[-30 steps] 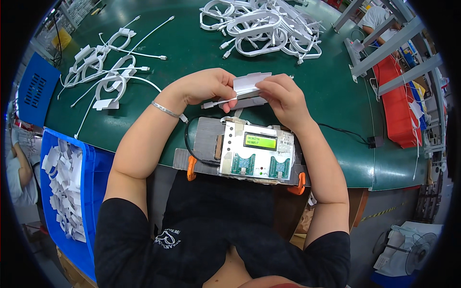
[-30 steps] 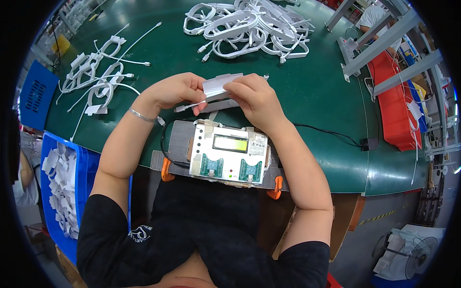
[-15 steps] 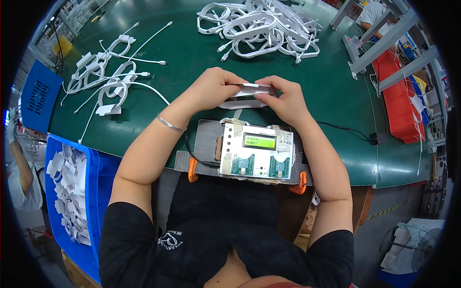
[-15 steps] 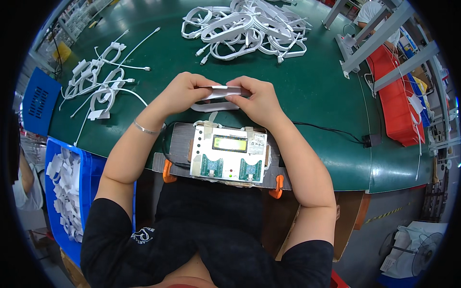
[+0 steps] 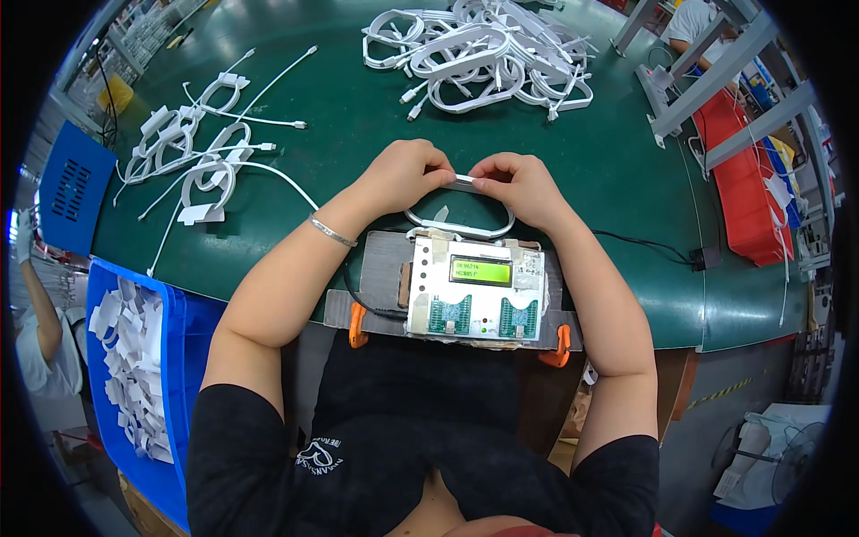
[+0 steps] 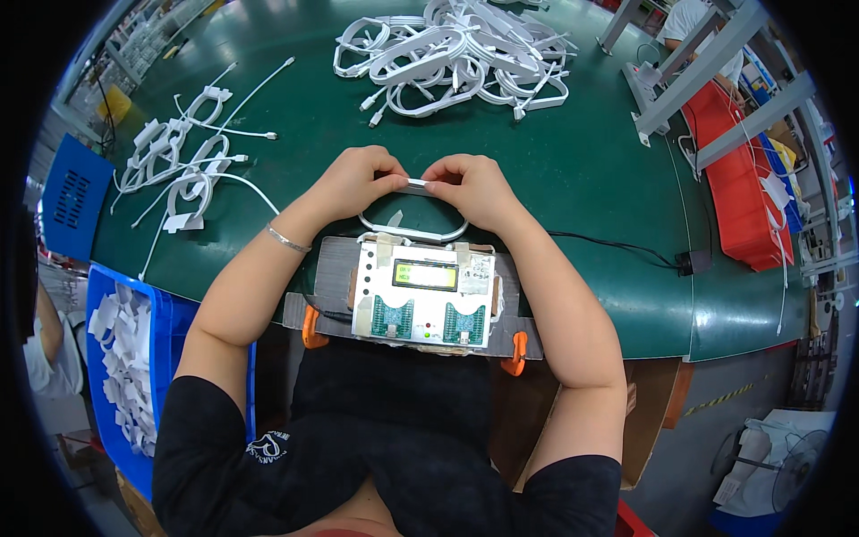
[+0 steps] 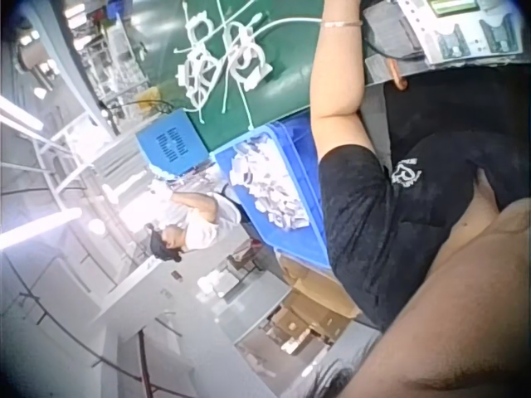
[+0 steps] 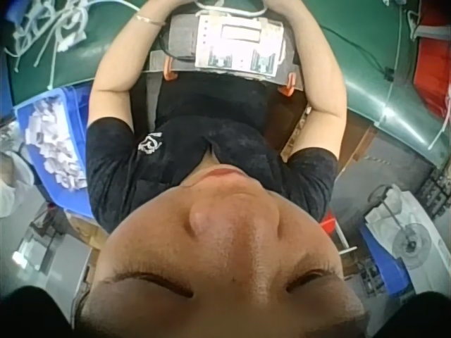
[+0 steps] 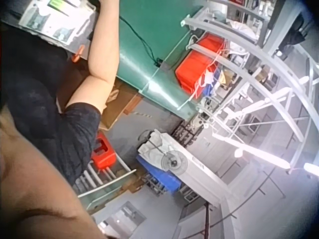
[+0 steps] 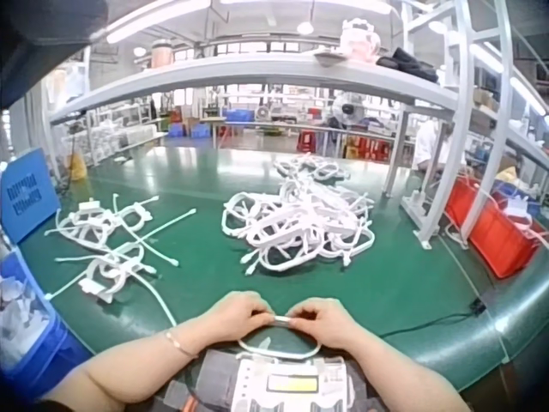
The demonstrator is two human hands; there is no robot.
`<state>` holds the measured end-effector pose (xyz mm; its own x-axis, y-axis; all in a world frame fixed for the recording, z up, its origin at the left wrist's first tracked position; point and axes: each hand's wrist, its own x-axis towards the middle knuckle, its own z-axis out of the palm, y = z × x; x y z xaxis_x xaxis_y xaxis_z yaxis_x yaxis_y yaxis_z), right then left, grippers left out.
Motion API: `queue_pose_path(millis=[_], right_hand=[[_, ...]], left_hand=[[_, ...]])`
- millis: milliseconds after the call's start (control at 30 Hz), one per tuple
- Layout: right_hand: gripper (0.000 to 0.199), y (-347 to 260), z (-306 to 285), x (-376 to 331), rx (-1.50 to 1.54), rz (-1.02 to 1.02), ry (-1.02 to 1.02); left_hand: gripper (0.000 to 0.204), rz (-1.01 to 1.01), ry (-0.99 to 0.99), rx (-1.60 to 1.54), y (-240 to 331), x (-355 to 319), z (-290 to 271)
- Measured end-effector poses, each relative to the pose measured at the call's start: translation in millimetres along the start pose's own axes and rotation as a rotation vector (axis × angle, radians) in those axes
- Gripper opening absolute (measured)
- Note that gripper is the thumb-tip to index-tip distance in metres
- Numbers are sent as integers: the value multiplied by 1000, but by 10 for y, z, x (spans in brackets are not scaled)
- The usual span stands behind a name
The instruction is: Test white power cables using a digital testing machine on a factory assembly line.
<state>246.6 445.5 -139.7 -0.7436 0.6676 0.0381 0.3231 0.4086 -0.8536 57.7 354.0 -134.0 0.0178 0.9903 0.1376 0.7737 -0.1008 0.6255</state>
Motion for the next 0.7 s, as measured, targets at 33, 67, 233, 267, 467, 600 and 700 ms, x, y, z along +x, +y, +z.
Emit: queue_pose_path(millis=[33,67,233,267,467,600,700], right_hand=[[13,-11,-2,4,12,65,-35],[13,-11,-5,11,15,66,-34],[15,46,-30,-2,-104,-156,-20],[15,48,-47,-10,-100,-159,-16],[20,-17,-96,-140,-488,-467,-21],[26,-1,-61,-127,-554,-675,257],[33,-201,-183,-179,-476,-800,651]], left_hand=[[16,0,-3,2,-6,3,15],[15,-27,7,-54,-22,10,37],[13,-86,58,-182,44,12,62],[14,136,62,12,2,11,54],[17,465,61,398,117,-87,-38],[21,-27,-190,224,99,-44,-198],[29,32,212,-213,-72,183,-350]])
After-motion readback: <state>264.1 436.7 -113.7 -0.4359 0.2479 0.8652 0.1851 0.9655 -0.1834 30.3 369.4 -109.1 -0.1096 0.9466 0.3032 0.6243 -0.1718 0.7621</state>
